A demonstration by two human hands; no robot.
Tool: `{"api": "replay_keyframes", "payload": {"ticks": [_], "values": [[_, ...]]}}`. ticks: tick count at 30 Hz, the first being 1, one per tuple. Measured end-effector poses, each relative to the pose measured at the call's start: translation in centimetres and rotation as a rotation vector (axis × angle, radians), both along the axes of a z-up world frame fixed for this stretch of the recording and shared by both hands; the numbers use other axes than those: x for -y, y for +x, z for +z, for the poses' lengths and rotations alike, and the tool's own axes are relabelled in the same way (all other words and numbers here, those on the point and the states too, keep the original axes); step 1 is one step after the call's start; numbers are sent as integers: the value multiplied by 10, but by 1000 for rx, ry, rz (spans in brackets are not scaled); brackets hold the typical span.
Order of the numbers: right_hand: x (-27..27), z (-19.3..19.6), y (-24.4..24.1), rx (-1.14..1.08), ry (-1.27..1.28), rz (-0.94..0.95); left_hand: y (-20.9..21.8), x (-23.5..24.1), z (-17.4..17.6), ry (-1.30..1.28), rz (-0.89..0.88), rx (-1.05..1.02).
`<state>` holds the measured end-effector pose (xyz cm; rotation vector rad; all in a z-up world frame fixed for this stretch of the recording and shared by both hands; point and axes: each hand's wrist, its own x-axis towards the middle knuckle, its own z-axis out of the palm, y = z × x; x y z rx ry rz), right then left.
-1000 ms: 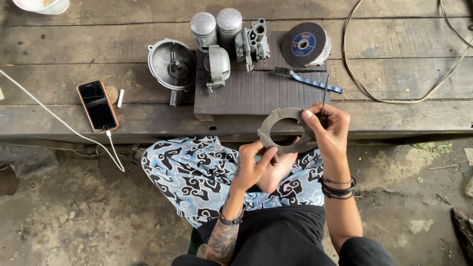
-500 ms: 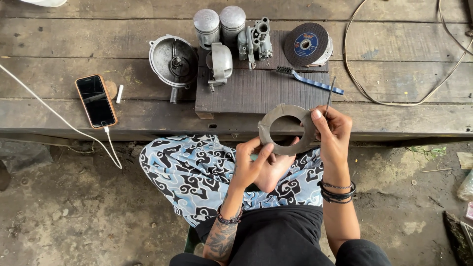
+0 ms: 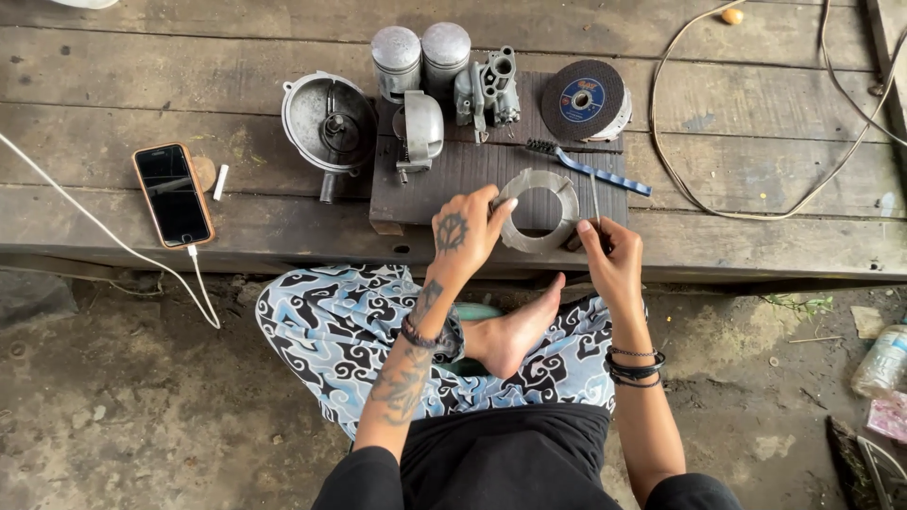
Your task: Using a hand scribe tool to mark or engrave lines on a metal motorcycle clutch plate.
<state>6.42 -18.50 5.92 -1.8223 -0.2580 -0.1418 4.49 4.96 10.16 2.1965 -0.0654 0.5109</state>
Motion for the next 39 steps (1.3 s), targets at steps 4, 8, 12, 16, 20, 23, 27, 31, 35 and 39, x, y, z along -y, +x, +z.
{"api": "replay_keyframes", "payload": {"ticks": [4,8,12,16,20,23,27,31,35,39], "values": [[0,13,-4,27,-239,12,22,-5,-15,232,20,-201],[-18,66,-21,109,-402,44,27,-6,-23,260,29,-203],[-2,46,-5,78,-312,106,25,-9,-17,306,45,-155],[11,29,9,-129,126,271,30,-8,-26,436,101,-126],[32,3,34,-329,580,507,30,-10,-20,458,52,-152],[48,-29,55,-356,757,613,36,-17,-25,520,7,-75],[42,-50,69,-317,847,568,42,-20,-35,554,-13,-24],[7,-22,74,-145,644,423,41,-20,-36,590,-35,-22],[-31,9,75,-122,334,454,44,-22,-39,671,-37,40],[-40,13,85,-16,180,532,34,-24,-28,598,15,139]]}}
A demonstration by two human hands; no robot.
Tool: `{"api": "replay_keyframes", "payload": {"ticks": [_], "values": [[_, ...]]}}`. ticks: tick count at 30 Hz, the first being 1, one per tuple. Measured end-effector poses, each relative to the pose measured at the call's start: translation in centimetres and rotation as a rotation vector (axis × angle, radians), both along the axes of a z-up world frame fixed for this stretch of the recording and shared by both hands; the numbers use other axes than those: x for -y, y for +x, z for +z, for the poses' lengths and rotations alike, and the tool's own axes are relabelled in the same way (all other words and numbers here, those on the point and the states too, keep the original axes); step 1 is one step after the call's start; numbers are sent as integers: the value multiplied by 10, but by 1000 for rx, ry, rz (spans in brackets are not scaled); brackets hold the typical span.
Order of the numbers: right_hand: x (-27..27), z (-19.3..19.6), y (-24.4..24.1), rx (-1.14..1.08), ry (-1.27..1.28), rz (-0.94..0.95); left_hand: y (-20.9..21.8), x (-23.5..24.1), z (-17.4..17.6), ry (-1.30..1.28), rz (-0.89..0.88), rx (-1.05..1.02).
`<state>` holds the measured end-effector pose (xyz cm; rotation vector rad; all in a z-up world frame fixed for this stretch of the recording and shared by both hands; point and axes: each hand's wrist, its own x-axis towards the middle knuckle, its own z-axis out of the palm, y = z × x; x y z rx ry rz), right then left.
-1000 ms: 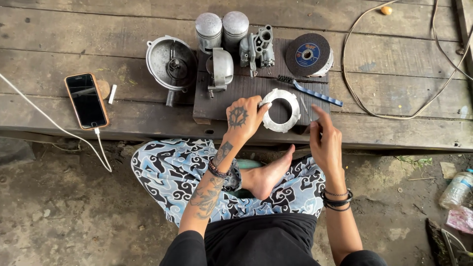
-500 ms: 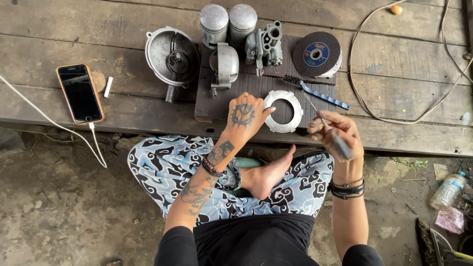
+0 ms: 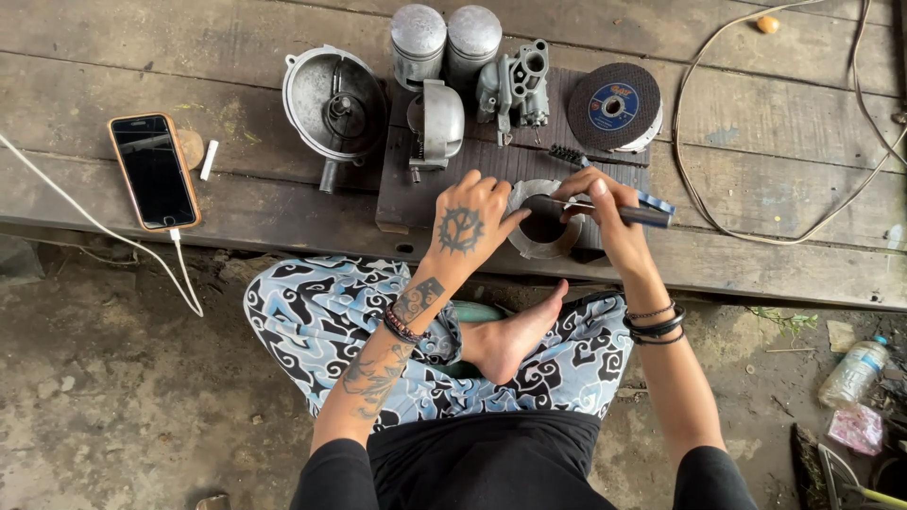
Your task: Using a hand scribe tool to mark or engrave lines on a metal motorcycle clutch plate.
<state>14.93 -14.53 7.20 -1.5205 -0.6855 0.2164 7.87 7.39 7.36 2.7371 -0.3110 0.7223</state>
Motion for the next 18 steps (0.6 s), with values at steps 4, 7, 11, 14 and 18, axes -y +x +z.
{"api": "replay_keyframes", "payload": {"ticks": [4,7,11,14,18], "values": [[2,-12,9,-78,-74,-51,-10,1,-2,-150,26,54],[-1,-4,4,-108,-78,-103,-12,2,-16,-255,32,48],[-11,-1,7,-30,-60,-70,-14,1,-11,-324,14,52],[-10,-5,1,-8,-101,13,-14,2,-18,-318,13,55],[-18,7,-1,131,-248,44,-17,3,-9,-340,5,57]]}}
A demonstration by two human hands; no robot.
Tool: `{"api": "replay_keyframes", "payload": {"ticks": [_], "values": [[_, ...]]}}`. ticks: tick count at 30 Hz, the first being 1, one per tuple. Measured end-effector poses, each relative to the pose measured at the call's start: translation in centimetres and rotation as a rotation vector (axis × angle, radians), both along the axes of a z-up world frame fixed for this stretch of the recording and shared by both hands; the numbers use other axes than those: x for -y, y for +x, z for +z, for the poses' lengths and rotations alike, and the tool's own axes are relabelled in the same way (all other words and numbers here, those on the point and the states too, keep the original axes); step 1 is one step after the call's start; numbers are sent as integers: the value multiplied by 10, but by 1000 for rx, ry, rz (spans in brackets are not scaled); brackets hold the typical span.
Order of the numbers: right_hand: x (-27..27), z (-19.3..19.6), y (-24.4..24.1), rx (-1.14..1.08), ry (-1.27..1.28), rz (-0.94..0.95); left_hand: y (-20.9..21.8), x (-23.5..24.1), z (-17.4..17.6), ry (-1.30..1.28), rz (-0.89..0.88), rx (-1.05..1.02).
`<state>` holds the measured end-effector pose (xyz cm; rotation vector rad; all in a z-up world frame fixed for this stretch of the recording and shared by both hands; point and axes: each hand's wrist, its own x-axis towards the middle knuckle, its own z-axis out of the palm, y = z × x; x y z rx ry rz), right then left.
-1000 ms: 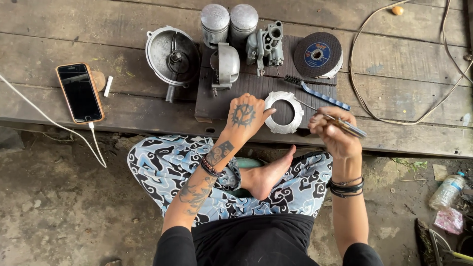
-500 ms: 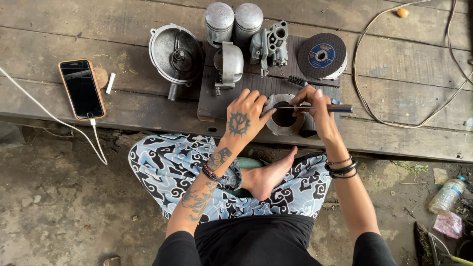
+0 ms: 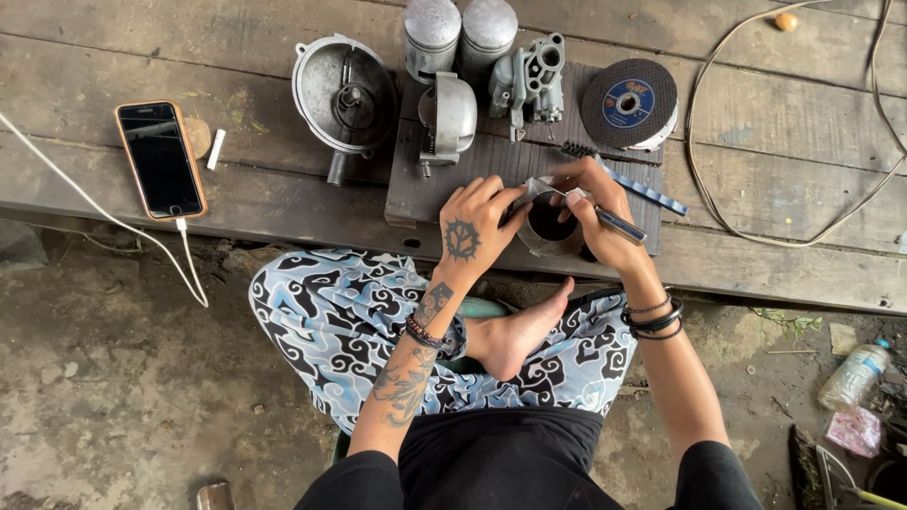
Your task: Using a hand scribe tool to mark or engrave lines on a metal motorcycle clutch plate.
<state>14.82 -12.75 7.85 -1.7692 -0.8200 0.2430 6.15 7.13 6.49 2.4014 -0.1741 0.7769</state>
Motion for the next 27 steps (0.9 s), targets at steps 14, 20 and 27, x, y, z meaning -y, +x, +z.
{"api": "replay_keyframes", "payload": {"ticks": [14,20,27], "values": [[19,-24,6,69,-11,-169,-1,-2,9,-85,-54,22],[9,0,-5,131,4,-92,-2,-2,8,-81,-55,20],[12,-3,-4,80,-24,-88,-1,-2,8,-100,-54,37]]}}
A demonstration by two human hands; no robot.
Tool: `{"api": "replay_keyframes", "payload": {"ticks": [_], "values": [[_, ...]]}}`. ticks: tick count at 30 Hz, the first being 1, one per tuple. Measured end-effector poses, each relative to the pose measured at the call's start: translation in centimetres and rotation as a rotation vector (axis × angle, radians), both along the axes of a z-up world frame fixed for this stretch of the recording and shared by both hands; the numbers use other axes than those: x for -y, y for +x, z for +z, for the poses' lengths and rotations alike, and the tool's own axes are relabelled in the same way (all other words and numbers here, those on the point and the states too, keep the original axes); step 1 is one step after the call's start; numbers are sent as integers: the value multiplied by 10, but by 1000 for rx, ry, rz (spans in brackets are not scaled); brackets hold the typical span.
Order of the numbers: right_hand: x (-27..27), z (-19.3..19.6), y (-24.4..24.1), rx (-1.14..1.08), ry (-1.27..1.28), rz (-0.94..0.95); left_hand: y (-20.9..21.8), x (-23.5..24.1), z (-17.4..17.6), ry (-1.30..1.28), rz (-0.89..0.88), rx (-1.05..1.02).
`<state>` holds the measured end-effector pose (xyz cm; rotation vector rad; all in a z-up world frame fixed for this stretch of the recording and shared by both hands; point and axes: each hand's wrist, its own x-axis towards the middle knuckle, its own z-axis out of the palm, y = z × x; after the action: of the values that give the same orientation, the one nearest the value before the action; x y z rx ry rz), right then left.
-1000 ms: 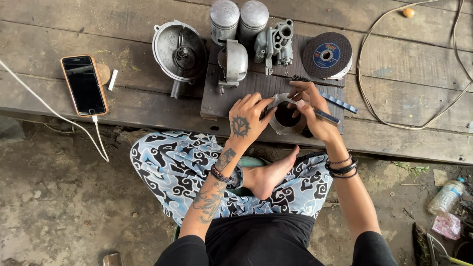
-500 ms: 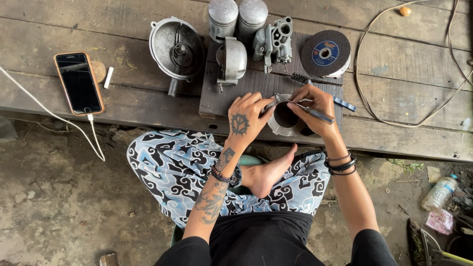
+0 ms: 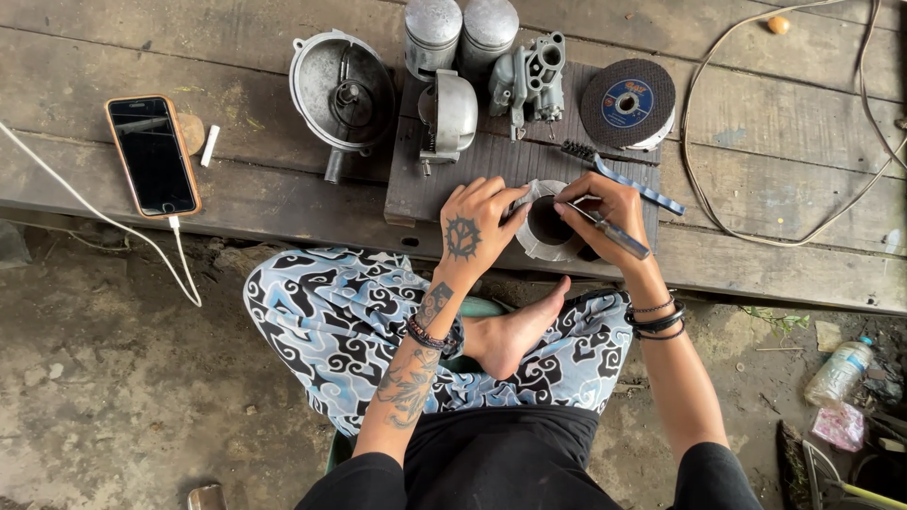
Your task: Using a hand scribe tool to mark or engrave lines on a metal motorcycle clutch plate.
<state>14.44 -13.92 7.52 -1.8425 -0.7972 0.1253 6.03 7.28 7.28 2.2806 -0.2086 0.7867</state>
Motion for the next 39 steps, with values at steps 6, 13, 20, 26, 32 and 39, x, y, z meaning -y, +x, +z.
{"api": "replay_keyframes", "payload": {"ticks": [6,13,20,26,32,39], "values": [[-1,-6,4,-171,33,-43,0,-1,-2,12,-3,-40],[-2,-4,13,-170,71,76,-1,-1,-1,7,-10,-56],[0,-21,15,-91,177,-50,-1,0,-1,19,5,-42],[-3,-17,11,-27,134,-73,1,1,-2,16,4,-27],[-10,-10,7,73,1,-93,2,2,-3,5,10,-33],[-8,-18,9,171,-18,-78,3,3,-2,5,30,-35]]}}
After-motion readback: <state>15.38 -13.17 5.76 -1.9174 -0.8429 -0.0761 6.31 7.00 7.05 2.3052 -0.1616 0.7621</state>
